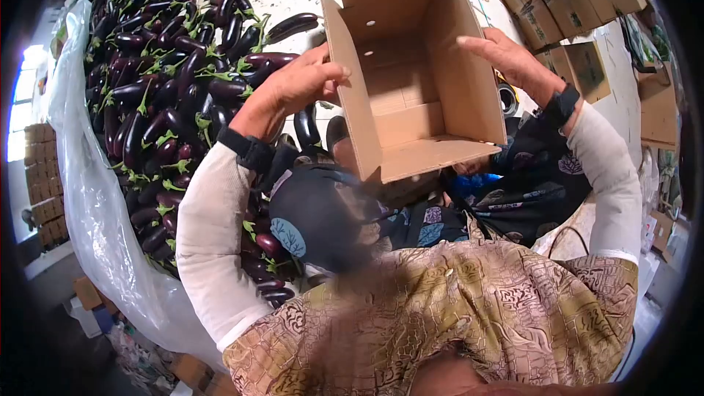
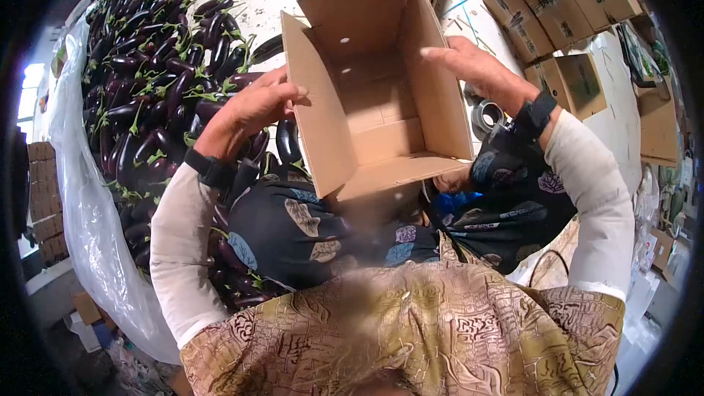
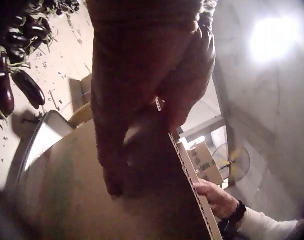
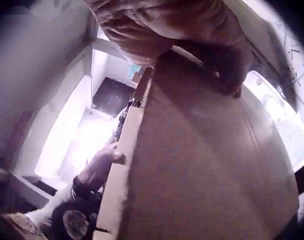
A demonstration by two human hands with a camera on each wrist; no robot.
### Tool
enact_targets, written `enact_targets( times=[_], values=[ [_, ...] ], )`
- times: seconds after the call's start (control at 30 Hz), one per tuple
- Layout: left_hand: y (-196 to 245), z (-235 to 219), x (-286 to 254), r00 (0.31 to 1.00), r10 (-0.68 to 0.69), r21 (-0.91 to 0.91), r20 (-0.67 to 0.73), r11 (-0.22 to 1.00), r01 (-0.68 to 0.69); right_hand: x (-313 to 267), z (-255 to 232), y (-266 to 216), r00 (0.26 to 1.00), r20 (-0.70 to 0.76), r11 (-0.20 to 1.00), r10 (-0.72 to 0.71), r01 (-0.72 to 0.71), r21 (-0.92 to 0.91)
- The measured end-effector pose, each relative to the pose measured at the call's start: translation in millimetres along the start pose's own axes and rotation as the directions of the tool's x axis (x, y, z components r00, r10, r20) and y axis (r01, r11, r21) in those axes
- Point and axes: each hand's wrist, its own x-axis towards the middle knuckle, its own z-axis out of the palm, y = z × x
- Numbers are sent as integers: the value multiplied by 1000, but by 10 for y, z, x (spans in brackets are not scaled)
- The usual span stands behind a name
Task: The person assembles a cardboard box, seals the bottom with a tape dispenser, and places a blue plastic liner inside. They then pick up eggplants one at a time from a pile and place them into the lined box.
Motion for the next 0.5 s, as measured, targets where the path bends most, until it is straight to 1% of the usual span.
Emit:
enact_targets(
  times=[0.03,0.07,0.1,0.13,0.17,0.23,0.27,0.3,0.33,0.37,0.4,0.43,0.47,0.5],
  values=[
    [-3,-37,-13,1000,-3,2,2,1000,3,38,-39,1,904,276,871,328,-402,283],
    [-20,-53,-29,1000,4,-27,6,1000,-3,111,-76,125,902,278,870,329,-405,282],
    [-61,-38,-69,1000,1,-58,17,998,0,135,-120,339,866,426,808,261,-437,394],
    [-105,-53,-88,1000,-7,-171,30,985,12,164,-185,459,820,549,731,163,-474,491],
    [-163,-75,-79,1000,-4,-173,31,985,9,210,-242,561,820,548,733,165,-473,489],
    [-406,-128,-52,995,97,-266,-24,959,-100,277,-298,662,771,623,638,135,-548,540],
    [-609,-182,17,996,85,-299,-41,950,-94,315,-322,762,752,643,614,145,-578,537],
    [-713,-175,41,996,34,-302,-79,952,-56,353,-305,946,750,644,606,151,-585,539],
    [-761,-193,57,985,-45,-185,-165,983,14,404,-256,1107,717,681,584,152,-621,523],
    [-795,-230,71,959,-105,-71,-262,993,89,463,-229,1253,683,715,567,149,-652,504],
    [-844,-253,86,958,-107,-77,-265,993,89,398,-184,1164,724,638,658,262,-618,431],
    [-893,-278,92,913,6,178,-409,981,73,457,-214,1072,670,510,784,539,-621,-14],
    [-942,-303,95,849,148,422,-508,901,96,465,-184,1036,732,424,830,533,-549,-97],
    [-864,-254,75,847,139,418,-512,903,104,484,-153,1007,790,343,861,509,-473,-189]
  ],
)
